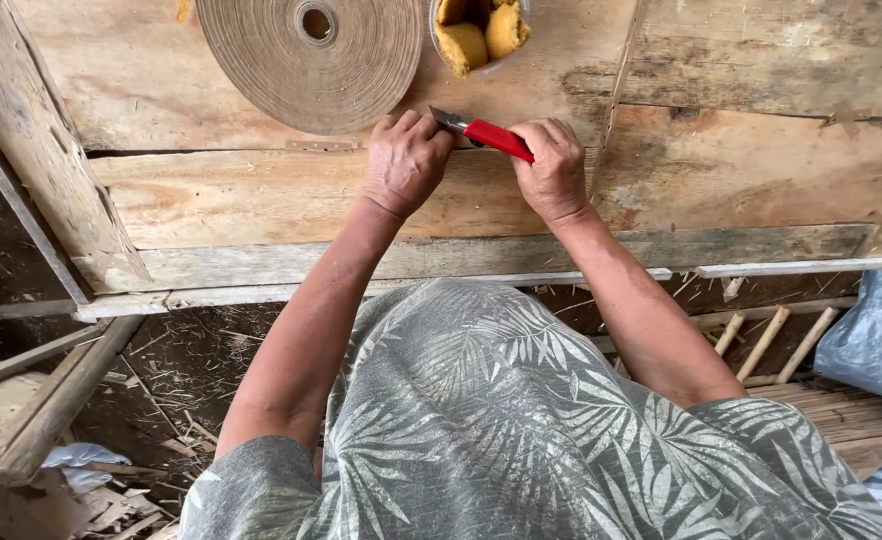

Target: Trimming and shaping thin wood strips using a utility knife on a wooden workbench.

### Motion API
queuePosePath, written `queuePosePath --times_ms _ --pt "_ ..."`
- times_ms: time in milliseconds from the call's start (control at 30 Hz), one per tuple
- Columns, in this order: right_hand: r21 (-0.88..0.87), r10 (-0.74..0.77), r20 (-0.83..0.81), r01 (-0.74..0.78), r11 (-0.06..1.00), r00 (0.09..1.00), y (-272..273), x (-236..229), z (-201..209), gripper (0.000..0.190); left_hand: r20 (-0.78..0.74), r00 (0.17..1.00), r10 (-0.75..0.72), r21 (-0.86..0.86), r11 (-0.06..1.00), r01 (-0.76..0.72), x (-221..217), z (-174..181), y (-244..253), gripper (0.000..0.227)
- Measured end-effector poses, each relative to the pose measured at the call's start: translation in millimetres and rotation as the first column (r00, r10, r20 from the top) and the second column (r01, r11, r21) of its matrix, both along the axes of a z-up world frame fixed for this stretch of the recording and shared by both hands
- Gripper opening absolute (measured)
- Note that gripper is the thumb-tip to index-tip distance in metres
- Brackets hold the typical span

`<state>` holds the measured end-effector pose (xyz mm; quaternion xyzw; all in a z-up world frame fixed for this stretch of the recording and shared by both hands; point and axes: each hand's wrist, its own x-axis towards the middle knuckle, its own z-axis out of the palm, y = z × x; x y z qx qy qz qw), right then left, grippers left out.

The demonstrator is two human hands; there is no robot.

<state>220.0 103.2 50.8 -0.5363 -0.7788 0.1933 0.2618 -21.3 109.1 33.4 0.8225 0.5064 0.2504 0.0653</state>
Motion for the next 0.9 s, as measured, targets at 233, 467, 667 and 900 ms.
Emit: queuePosePath --times_ms 233,467,667,900 --pt "0.018 -0.023 -0.062 0.024 1.000 0.998 2 9 -6 0.026 0.007 0.993 -0.115 0.051 0.992 0.114 6 -9 6 0.015" --pt "-0.222 -0.476 -0.208 0.432 0.874 0.855 -58 53 74 0.009 0.086 0.995 0.057 -0.126 0.991 -0.046 -10 51 -21 0.010" --pt "-0.594 -0.633 0.212 0.613 0.521 0.744 -278 147 96 0.018 -0.108 0.994 -0.019 -0.775 0.627 -0.072 -112 118 -172 0.010" --pt "-0.497 -0.709 0.176 0.683 0.535 0.683 -241 131 107 0.015 -0.234 0.971 -0.043 -0.920 0.332 -0.207 -99 134 -187 0.018"
